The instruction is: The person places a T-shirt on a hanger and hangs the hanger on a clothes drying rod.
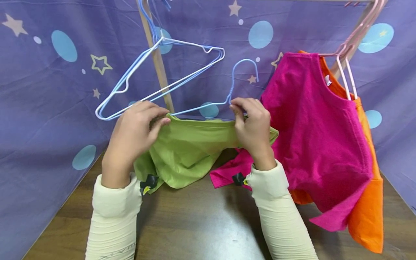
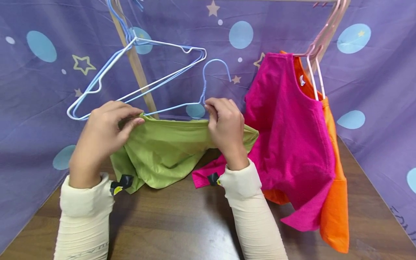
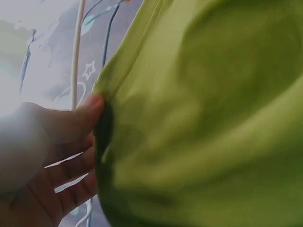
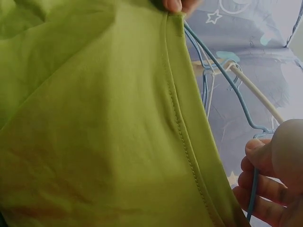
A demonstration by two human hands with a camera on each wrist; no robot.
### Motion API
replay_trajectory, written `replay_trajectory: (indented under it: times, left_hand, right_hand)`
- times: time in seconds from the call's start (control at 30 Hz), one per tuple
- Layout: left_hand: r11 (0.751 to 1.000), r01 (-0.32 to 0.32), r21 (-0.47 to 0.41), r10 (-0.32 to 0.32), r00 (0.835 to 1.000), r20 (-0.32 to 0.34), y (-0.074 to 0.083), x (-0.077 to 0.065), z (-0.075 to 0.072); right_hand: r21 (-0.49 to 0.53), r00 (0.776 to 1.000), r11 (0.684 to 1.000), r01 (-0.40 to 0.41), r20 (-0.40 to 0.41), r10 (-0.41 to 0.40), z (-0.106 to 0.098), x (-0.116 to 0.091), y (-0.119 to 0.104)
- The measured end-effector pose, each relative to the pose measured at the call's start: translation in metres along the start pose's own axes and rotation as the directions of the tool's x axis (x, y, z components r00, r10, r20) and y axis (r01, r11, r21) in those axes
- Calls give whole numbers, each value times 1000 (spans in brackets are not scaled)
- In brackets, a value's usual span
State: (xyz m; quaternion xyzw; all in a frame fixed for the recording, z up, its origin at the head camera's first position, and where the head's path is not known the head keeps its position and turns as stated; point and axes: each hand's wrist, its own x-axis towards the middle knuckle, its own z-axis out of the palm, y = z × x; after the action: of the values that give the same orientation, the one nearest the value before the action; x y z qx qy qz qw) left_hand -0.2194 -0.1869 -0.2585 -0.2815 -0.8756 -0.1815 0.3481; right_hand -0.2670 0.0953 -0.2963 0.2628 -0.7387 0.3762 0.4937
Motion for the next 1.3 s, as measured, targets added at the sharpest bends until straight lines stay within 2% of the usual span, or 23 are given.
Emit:
replay_trajectory:
  times: [0.13,0.33,0.57,0.73,0.87,1.07,1.3]
  left_hand:
    - [998,-18,52,19,1000,-14,3,2,9]
    - [997,-23,79,27,999,-44,6,3,16]
    - [990,26,142,-9,993,-115,7,2,17]
    - [987,47,152,-24,988,-153,3,1,15]
    - [986,65,151,-36,982,-184,0,0,12]
    - [984,103,143,-68,971,-231,-2,-1,7]
    - [977,176,121,-135,948,-289,-6,-3,-1]
  right_hand:
    - [-7,1000,1000,12,15,-12,3,-1,-3]
    - [1,999,1000,25,23,-26,7,-2,-8]
    - [18,998,999,28,65,-29,5,-1,-7]
    - [15,996,1000,6,90,-7,-3,2,3]
    - [-13,990,999,-41,131,42,-14,2,12]
    - [-42,964,991,-128,231,135,-22,1,20]
    - [-32,952,985,-169,254,172,-27,2,23]
